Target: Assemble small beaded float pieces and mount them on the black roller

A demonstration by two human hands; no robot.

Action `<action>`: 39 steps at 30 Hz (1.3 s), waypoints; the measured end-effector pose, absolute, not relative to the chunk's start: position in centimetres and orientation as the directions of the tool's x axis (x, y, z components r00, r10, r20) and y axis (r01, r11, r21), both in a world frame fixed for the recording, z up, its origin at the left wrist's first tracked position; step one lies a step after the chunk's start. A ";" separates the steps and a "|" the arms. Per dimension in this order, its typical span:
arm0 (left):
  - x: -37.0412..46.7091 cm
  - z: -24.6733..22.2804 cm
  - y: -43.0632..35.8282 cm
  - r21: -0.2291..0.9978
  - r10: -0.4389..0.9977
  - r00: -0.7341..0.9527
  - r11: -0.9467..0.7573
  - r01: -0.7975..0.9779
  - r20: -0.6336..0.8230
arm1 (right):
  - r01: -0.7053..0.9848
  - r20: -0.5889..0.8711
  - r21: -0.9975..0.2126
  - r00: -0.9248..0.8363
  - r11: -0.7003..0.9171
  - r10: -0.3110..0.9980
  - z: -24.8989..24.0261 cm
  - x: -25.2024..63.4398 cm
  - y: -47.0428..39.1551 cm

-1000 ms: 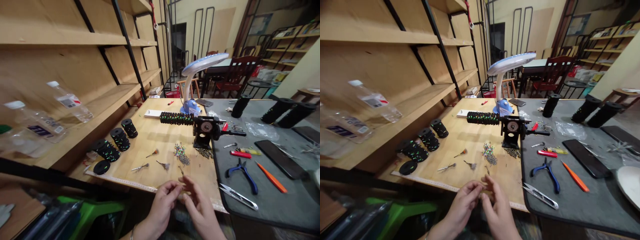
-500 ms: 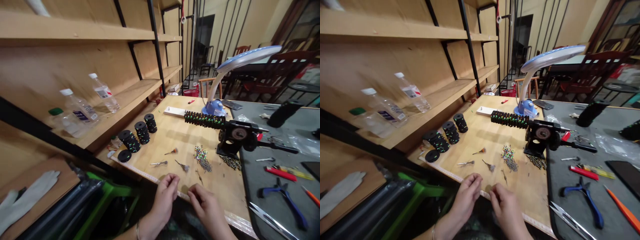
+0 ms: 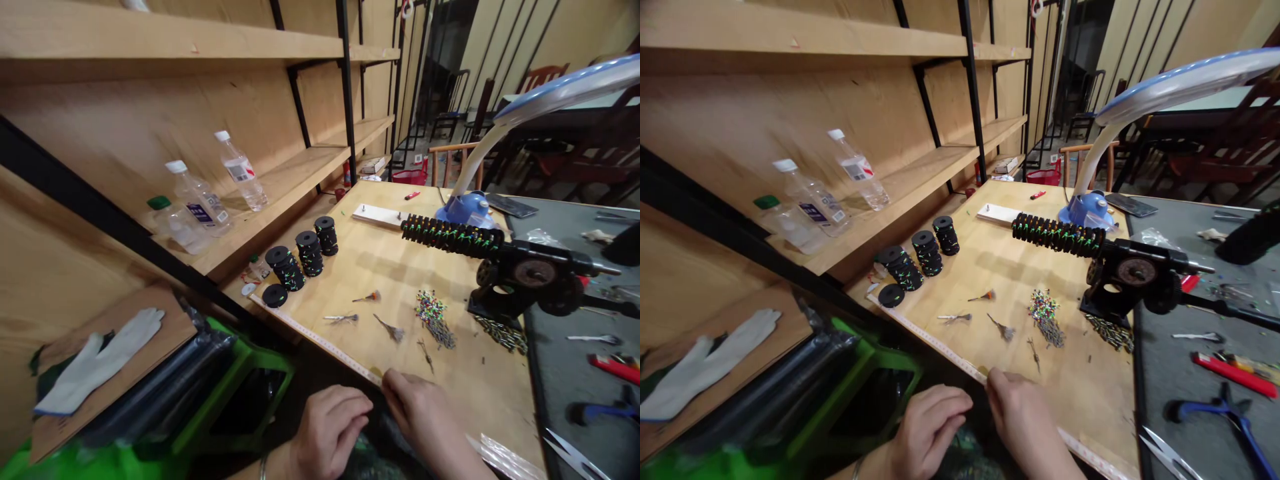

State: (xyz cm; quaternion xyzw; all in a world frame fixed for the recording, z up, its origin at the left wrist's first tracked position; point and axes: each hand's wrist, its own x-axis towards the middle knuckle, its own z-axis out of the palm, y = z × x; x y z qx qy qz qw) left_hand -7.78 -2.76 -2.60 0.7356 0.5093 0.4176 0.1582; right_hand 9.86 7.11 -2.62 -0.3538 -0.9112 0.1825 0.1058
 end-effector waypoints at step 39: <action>-9.2 -4.2 -2.6 0.453 0.949 0.117 -0.244 0.857 0.291 | 0.625 0.062 -0.283 -0.745 0.727 0.664 -2.3 5.8 7.7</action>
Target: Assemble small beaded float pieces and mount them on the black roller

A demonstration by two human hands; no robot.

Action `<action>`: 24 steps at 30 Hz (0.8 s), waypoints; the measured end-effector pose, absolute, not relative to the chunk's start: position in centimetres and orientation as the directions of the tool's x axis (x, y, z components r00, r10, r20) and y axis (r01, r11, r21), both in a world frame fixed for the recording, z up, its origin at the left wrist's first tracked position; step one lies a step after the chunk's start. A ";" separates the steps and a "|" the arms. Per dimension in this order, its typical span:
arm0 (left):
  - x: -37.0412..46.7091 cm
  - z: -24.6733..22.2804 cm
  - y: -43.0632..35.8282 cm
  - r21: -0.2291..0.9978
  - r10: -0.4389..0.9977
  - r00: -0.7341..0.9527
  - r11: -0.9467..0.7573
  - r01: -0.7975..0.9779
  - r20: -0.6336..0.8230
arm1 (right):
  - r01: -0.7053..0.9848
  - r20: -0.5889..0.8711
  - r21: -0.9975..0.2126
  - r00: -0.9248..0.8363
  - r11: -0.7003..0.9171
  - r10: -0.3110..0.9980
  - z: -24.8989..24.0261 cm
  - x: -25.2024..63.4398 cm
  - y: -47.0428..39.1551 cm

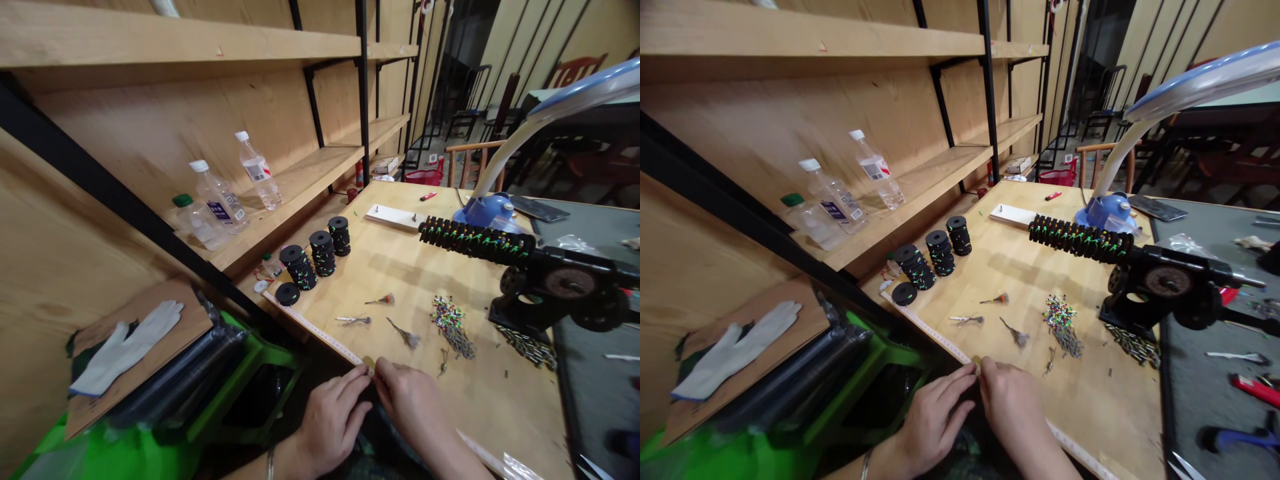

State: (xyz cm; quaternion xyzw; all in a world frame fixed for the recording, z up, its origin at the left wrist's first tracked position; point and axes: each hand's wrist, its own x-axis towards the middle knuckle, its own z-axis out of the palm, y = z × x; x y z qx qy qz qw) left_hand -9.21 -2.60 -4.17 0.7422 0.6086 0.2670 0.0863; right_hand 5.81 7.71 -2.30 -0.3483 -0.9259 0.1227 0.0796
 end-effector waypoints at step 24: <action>-6.2 -2.5 -1.9 -0.097 0.983 0.146 -0.135 0.986 0.115 | 0.489 0.092 -0.371 -0.827 0.790 0.555 0.1 13.5 9.1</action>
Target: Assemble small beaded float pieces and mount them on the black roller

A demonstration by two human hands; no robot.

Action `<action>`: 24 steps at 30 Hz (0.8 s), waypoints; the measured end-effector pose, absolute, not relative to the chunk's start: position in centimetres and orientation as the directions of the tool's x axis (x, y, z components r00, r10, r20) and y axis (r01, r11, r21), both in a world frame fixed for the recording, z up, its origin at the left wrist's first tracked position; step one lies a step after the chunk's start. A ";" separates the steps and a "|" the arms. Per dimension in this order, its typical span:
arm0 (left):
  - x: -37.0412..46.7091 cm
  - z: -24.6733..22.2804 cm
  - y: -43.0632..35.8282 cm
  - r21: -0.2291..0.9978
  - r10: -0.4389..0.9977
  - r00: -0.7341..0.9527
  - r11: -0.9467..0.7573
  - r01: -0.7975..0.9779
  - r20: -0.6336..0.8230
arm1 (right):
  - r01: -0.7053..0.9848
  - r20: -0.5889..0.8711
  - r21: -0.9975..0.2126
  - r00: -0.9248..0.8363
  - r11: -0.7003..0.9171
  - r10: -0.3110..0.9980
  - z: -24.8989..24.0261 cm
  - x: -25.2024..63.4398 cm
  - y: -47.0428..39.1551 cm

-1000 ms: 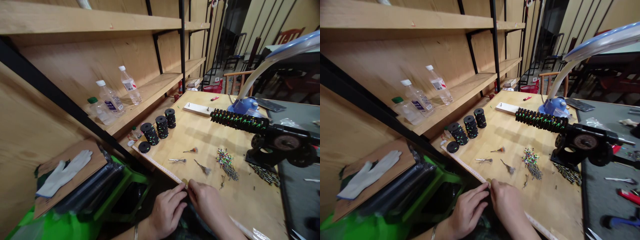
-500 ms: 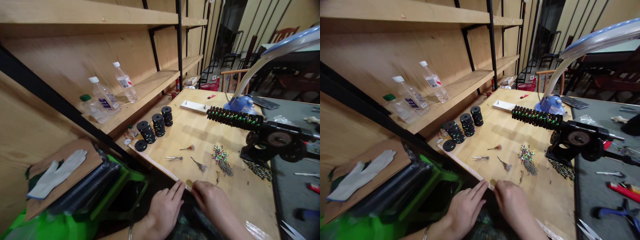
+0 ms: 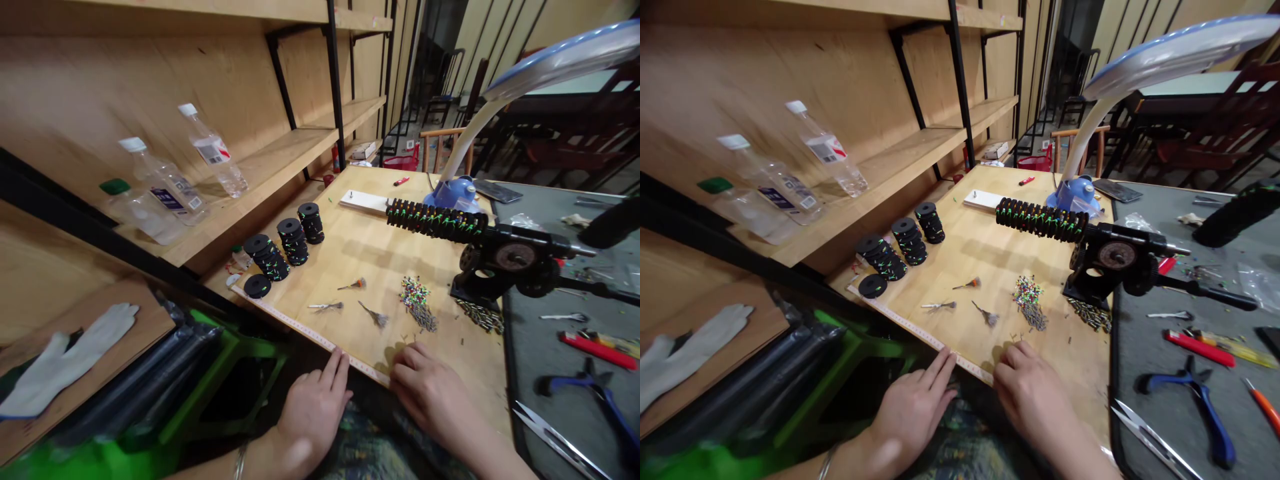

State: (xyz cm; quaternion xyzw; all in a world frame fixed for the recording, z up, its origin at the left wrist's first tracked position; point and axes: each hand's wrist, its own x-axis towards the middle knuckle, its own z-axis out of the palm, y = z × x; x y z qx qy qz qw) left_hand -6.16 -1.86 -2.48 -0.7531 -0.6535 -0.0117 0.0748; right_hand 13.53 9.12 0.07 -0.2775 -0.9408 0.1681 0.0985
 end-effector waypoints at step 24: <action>-6.1 -1.1 -1.5 -0.061 0.990 0.135 -0.132 0.989 0.046 | 0.486 0.096 -0.299 -0.841 0.821 0.532 -0.4 14.4 9.5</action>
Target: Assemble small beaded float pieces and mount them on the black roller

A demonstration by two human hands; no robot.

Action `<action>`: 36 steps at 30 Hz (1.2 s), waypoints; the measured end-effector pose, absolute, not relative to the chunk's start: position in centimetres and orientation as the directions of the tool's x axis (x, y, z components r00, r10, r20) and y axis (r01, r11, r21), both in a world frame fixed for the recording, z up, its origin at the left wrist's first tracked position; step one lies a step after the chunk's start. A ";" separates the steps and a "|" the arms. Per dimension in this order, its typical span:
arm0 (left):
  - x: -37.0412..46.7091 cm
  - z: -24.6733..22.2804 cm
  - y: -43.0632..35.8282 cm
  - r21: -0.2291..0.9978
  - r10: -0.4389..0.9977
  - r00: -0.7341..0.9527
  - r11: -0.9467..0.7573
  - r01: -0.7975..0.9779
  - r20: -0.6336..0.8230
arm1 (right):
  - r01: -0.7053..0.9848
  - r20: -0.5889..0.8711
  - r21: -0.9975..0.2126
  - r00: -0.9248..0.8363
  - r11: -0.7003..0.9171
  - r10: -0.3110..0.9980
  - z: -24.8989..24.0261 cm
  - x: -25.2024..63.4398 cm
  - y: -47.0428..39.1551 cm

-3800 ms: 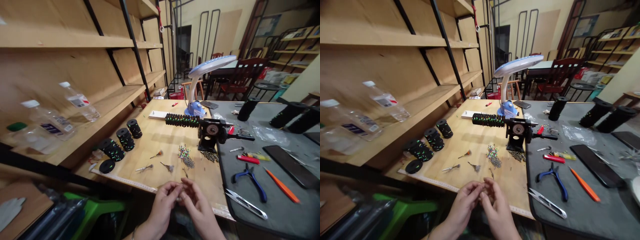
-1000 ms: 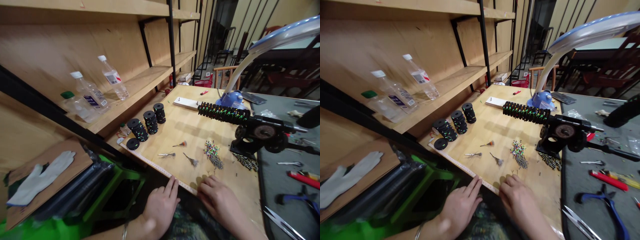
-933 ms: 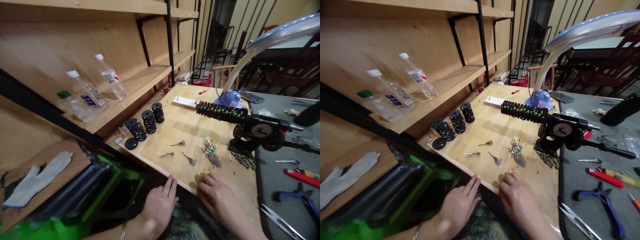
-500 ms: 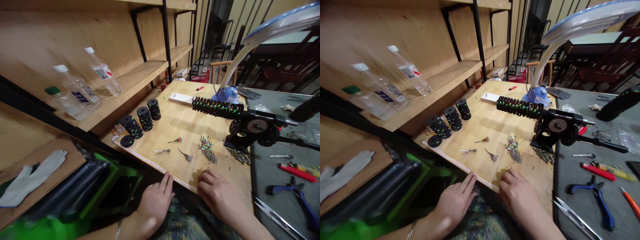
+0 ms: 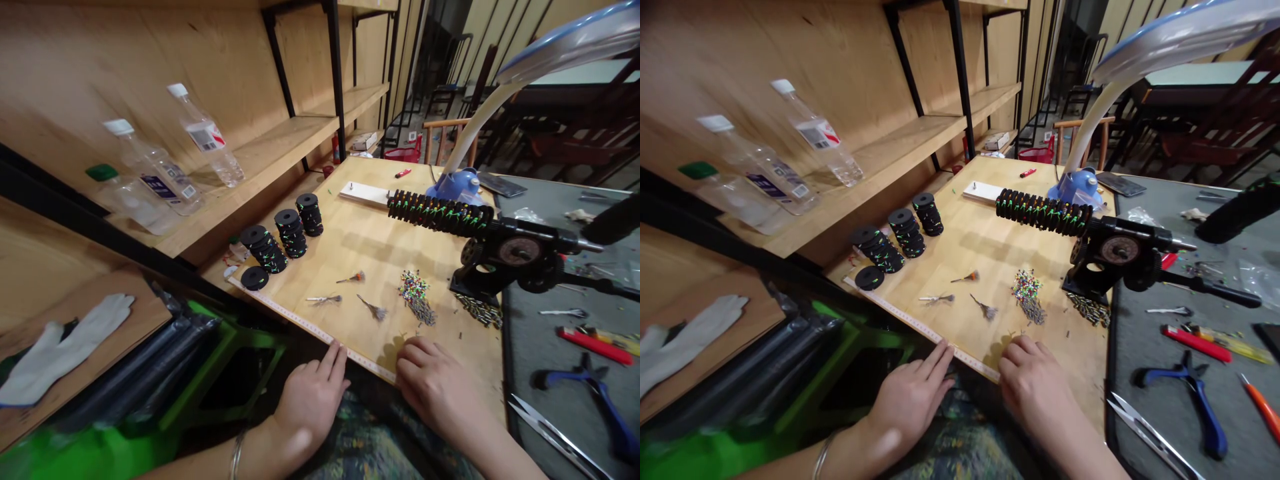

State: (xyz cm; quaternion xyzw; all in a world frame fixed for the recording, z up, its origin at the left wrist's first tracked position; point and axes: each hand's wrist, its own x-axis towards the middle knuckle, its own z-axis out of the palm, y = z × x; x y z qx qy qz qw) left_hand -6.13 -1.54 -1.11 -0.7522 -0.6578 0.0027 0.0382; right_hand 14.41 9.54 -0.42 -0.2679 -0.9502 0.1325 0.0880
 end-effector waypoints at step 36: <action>-4.9 0.8 3.2 0.993 0.993 -0.029 0.114 0.022 -0.113 | 0.430 0.120 -0.508 -0.822 0.746 0.556 2.6 13.4 10.6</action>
